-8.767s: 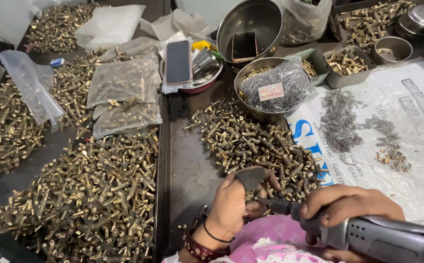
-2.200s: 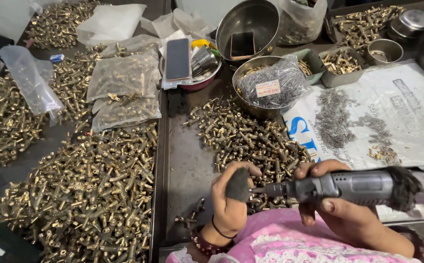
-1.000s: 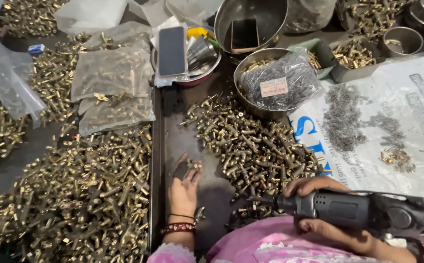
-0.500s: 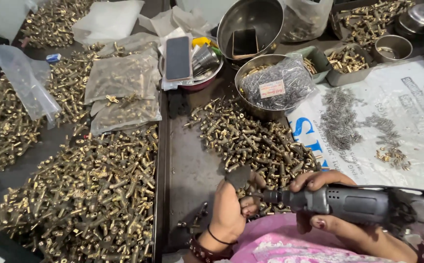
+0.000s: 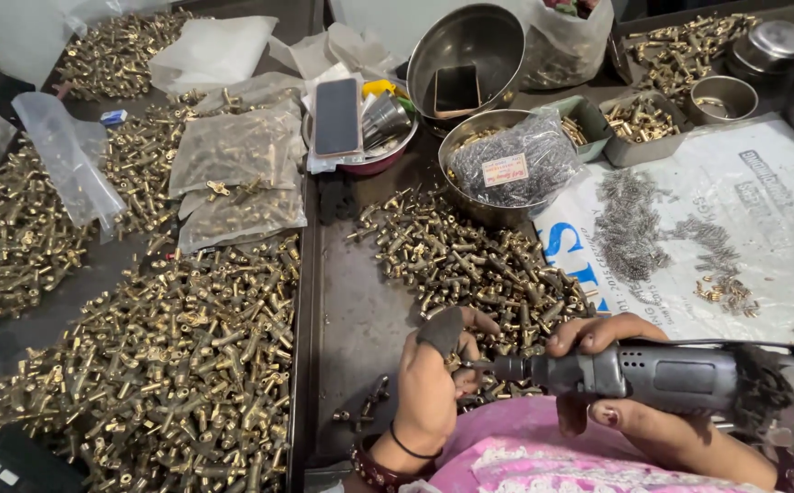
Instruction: Polishing small metal parts using a handheld rotary power tool at a workbench.
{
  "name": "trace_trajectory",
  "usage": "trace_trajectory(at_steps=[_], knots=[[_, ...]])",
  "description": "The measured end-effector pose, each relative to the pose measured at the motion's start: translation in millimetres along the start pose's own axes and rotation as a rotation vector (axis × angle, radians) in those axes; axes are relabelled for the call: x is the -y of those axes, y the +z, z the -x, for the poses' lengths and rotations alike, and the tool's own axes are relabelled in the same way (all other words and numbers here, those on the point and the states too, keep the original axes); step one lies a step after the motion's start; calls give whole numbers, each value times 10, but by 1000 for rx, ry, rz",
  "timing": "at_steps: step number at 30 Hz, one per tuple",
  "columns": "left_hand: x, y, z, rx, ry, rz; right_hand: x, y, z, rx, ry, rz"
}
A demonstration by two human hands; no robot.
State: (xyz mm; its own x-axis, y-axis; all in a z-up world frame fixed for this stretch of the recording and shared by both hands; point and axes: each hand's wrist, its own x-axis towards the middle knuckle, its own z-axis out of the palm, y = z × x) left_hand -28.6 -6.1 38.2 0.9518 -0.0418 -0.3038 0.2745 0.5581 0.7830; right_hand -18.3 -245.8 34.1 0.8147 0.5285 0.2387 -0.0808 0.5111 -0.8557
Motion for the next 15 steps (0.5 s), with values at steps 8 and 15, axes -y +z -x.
trace_trajectory(at_steps=[8, 15], knots=[[95, -49, 11, 95, 160, -30, -49, -75, 25, -3, 31, -28], [-294, -1529, -229, -272, 864, -1983, 47, -90, 4, -36, 109, 144]])
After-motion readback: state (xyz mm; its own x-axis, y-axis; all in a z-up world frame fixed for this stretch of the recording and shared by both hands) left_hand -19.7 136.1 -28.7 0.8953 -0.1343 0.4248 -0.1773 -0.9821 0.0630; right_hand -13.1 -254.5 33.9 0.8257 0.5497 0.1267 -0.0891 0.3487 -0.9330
